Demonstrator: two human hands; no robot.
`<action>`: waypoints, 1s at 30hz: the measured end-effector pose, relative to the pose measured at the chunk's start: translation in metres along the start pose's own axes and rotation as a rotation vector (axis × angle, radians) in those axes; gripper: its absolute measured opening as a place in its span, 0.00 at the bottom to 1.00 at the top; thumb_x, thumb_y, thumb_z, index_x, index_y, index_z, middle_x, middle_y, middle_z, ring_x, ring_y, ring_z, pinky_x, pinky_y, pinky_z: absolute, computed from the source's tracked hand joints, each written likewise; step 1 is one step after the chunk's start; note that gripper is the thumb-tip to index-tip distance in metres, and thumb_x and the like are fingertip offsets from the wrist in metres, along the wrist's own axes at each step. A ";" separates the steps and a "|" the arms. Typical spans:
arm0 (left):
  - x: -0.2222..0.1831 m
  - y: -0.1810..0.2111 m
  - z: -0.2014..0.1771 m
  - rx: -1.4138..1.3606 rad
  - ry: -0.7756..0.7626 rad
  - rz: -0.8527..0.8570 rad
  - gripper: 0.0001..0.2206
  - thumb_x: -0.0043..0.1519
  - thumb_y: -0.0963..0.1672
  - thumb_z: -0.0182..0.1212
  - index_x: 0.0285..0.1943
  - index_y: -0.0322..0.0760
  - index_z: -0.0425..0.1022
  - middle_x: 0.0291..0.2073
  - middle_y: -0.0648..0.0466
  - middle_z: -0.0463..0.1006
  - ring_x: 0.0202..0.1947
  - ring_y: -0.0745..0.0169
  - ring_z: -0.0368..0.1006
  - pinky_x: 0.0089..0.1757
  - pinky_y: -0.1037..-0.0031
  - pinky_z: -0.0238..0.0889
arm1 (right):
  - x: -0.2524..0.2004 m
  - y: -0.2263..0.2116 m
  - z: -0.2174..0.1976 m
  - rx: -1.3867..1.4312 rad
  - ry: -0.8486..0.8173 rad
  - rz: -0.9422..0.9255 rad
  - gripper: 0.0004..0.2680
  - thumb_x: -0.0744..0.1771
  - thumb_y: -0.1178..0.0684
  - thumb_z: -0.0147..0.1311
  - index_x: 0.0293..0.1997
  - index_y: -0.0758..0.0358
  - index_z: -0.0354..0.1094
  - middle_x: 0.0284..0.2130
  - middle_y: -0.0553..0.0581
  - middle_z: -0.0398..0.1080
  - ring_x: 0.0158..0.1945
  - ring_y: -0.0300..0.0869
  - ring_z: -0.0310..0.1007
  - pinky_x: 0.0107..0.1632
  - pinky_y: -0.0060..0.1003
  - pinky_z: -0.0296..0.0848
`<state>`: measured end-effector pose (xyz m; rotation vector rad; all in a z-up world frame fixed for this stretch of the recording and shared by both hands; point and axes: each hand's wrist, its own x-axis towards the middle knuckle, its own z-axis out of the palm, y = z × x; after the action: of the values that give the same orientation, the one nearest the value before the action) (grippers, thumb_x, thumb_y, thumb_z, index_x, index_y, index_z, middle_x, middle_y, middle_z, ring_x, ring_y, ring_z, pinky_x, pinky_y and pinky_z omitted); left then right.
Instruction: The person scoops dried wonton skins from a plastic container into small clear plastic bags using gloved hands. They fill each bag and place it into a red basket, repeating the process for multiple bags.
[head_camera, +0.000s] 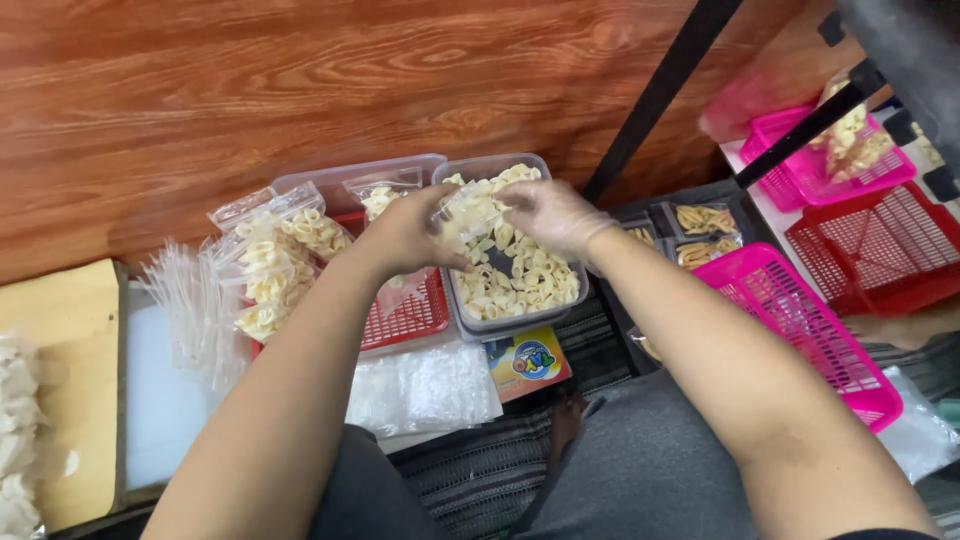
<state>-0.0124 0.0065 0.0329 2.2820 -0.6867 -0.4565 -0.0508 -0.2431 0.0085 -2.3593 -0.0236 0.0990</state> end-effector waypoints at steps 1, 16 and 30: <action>0.003 -0.004 -0.001 0.001 -0.006 0.004 0.48 0.37 0.49 0.84 0.72 0.48 0.64 0.56 0.43 0.77 0.56 0.43 0.75 0.55 0.58 0.68 | 0.004 0.006 0.002 0.001 0.004 0.006 0.14 0.65 0.50 0.60 0.57 0.48 0.74 0.51 0.51 0.77 0.58 0.42 0.75 0.51 0.36 0.78; -0.012 -0.006 -0.006 -0.097 -0.093 -0.136 0.42 0.41 0.53 0.82 0.68 0.46 0.69 0.45 0.43 0.83 0.49 0.46 0.79 0.49 0.62 0.72 | 0.022 -0.001 0.062 -0.510 -0.265 0.011 0.21 0.63 0.49 0.57 0.64 0.50 0.63 0.53 0.62 0.72 0.61 0.57 0.72 0.61 0.51 0.73; 0.000 -0.021 -0.018 0.099 -0.096 -0.099 0.46 0.43 0.55 0.81 0.71 0.43 0.64 0.57 0.45 0.77 0.58 0.49 0.75 0.56 0.61 0.69 | 0.063 0.024 0.057 -0.475 -0.280 0.155 0.14 0.57 0.51 0.63 0.46 0.40 0.80 0.41 0.46 0.80 0.53 0.45 0.78 0.54 0.44 0.78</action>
<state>0.0040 0.0285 0.0304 2.4078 -0.6582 -0.5937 0.0072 -0.2173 -0.0528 -2.7984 0.0001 0.5527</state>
